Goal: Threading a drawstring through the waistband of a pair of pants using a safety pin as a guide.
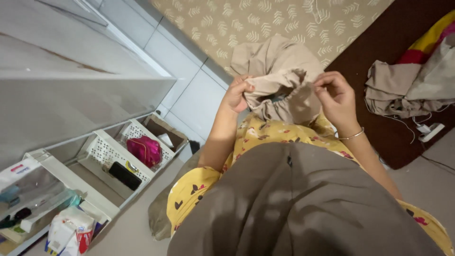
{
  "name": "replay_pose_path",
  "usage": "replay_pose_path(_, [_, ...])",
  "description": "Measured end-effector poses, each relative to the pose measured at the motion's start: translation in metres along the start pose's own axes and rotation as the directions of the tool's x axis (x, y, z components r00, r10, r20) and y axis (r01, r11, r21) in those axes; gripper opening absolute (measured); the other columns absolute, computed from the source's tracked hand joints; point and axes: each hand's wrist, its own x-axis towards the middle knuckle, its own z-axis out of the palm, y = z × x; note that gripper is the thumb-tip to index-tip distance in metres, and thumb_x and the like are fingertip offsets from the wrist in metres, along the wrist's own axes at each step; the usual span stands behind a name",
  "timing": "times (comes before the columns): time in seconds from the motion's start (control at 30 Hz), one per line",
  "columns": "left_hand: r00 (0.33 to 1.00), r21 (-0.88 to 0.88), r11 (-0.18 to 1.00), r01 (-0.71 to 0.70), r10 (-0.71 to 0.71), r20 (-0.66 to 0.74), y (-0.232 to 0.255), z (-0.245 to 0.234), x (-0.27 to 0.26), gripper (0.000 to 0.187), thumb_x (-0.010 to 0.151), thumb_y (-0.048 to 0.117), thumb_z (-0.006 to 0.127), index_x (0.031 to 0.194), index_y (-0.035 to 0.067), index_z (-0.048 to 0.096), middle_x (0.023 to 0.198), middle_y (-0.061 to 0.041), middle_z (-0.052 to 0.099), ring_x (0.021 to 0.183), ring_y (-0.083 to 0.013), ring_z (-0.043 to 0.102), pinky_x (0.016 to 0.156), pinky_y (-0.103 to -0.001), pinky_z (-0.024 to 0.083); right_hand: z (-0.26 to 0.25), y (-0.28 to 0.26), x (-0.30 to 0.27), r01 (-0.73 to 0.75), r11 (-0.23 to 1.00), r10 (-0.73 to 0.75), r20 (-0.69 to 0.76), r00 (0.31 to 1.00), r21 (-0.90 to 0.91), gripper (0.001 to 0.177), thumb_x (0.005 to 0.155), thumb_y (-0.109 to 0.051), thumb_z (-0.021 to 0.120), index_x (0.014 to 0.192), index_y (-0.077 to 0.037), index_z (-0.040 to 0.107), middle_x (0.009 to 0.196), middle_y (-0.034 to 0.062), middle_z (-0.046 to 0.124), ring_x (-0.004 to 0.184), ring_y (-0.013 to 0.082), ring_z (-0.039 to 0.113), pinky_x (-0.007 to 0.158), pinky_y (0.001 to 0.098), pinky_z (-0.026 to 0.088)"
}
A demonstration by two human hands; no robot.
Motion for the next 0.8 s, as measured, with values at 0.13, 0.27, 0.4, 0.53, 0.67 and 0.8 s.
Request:
replay_pose_path(0.13, [1.0, -0.024, 1.0, -0.003, 0.004, 0.03, 0.005, 0.015, -0.007, 0.041, 0.078, -0.007, 0.056, 0.117, -0.015, 0.066, 0.11, -0.024, 0.074, 0.098, -0.0318, 0.074, 0.095, -0.042, 0.059, 0.013, -0.022, 0.024, 0.162, 0.986, -0.165, 0.191, 0.968, 0.032, 0.007, 0.1, 0.008, 0.059, 0.105, 0.002, 0.059, 0.132, 0.0103, 0.059, 0.122, 0.0171, 0.06, 0.105, 0.0303, 0.05])
replay_pose_path(0.27, [0.994, 0.013, 0.999, 0.052, -0.053, 0.091, 0.007, 0.017, -0.01, 0.046, 0.076, -0.003, 0.053, 0.118, -0.016, 0.066, 0.113, -0.026, 0.073, 0.102, -0.0333, 0.074, 0.097, -0.041, 0.058, 0.027, 0.002, 0.047, -0.095, 0.987, 0.036, 0.392, 0.919, 0.131, 0.005, 0.099, 0.003, 0.057, 0.101, -0.001, 0.059, 0.134, 0.0063, 0.06, 0.106, 0.0127, 0.061, 0.092, 0.029, 0.053])
replay_pose_path(0.4, [1.0, -0.003, 1.0, -0.009, 0.009, -0.003, -0.008, -0.019, -0.005, 0.034, 0.082, -0.004, 0.054, 0.113, -0.013, 0.064, 0.114, -0.026, 0.072, 0.104, -0.0338, 0.073, 0.097, -0.043, 0.058, 0.037, 0.033, 0.056, -0.194, 0.973, 0.113, 0.47, 0.875, 0.128, 0.003, 0.105, -0.003, 0.059, 0.108, -0.002, 0.059, 0.107, 0.0038, 0.064, 0.095, 0.0095, 0.061, 0.086, 0.0266, 0.053])
replay_pose_path(0.53, [0.977, -0.009, 0.985, -0.172, 0.169, -0.13, -0.002, -0.015, 0.002, 0.006, 0.101, -0.009, 0.06, 0.104, -0.005, 0.057, 0.103, -0.014, 0.066, 0.1, -0.0288, 0.068, 0.094, -0.047, 0.057, 0.041, 0.014, 0.057, -0.172, 0.975, 0.101, 0.403, 0.91, 0.143, 0.004, 0.106, -0.005, 0.06, 0.11, -0.003, 0.059, 0.099, 0.0015, 0.063, 0.088, 0.0083, 0.061, 0.081, 0.0252, 0.053])
replay_pose_path(0.67, [0.981, 0.313, 0.943, -0.113, 0.156, -0.115, 0.023, 0.037, 0.003, 0.019, 0.09, -0.001, 0.057, 0.107, 0.001, 0.063, 0.108, -0.014, 0.076, 0.105, -0.0208, 0.07, 0.098, -0.035, 0.055, 0.048, -0.005, 0.059, -0.135, 0.989, 0.107, 0.325, 0.94, 0.066, 0.005, 0.104, -0.006, 0.063, 0.108, -0.002, 0.062, 0.096, -0.0013, 0.065, 0.086, 0.0057, 0.061, 0.077, 0.0229, 0.051])
replay_pose_path(0.8, [0.973, 0.633, 0.764, 0.122, 0.035, -0.229, 0.02, 0.042, 0.013, 0.028, 0.096, 0.01, 0.073, 0.121, -0.001, 0.073, 0.104, -0.004, 0.071, 0.092, -0.0132, 0.059, 0.082, -0.029, 0.047, 0.054, -0.011, 0.06, -0.061, 0.997, 0.073, 0.292, 0.954, -0.051, 0.007, 0.102, -0.006, 0.066, 0.107, -0.001, 0.066, 0.095, -0.003, 0.066, 0.085, 0.0036, 0.058, 0.074, 0.0214, 0.049])
